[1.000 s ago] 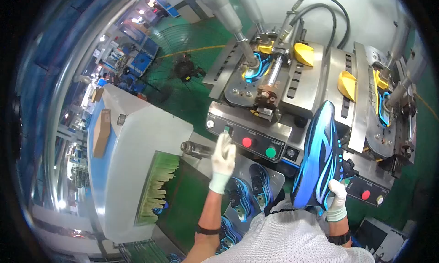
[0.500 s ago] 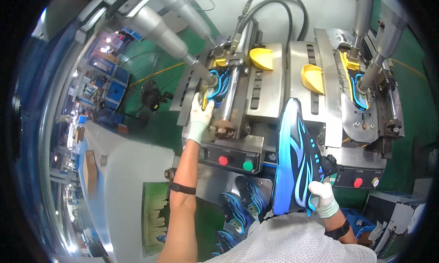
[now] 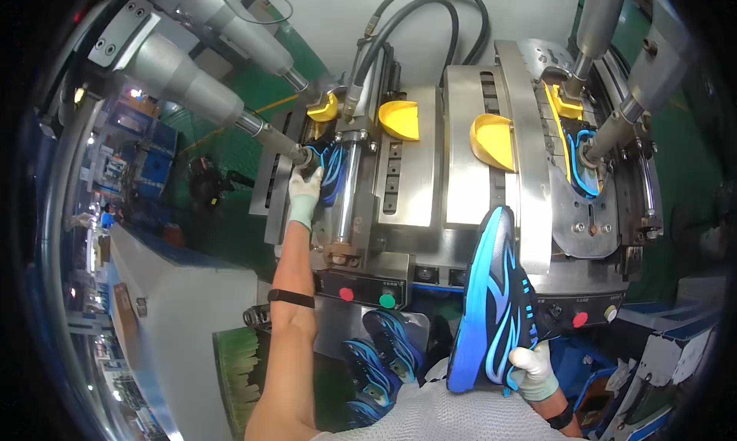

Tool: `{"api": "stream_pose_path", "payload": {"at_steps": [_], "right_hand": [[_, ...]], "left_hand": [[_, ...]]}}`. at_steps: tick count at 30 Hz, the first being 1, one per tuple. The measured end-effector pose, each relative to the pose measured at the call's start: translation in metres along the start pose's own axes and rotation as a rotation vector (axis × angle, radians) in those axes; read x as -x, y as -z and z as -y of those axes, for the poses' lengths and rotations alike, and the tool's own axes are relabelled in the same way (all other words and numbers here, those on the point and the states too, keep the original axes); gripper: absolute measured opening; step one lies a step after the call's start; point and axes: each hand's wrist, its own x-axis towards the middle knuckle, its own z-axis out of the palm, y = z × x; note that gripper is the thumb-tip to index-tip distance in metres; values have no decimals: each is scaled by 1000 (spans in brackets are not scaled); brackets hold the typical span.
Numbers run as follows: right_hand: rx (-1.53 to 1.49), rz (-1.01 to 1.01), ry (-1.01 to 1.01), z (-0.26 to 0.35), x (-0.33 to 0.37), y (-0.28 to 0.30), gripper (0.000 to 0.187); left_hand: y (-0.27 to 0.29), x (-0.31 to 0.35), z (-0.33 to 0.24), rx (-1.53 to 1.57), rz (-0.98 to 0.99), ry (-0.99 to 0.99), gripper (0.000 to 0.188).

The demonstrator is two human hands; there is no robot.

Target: Shaping and pressing shoe uppers using an industrial machine and placing finished units on a conveyor belt.

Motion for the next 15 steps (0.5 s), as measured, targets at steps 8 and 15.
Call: {"api": "stream_pose_path", "payload": {"at_steps": [8,15], "right_hand": [[90,70,-9,-9,-7,-29,69],[223,209,-134,-27,-53,-110,58]], "left_hand": [[53,-4,3,210,48,303,41],[181,159,-42,479,-85,266,49]]}}
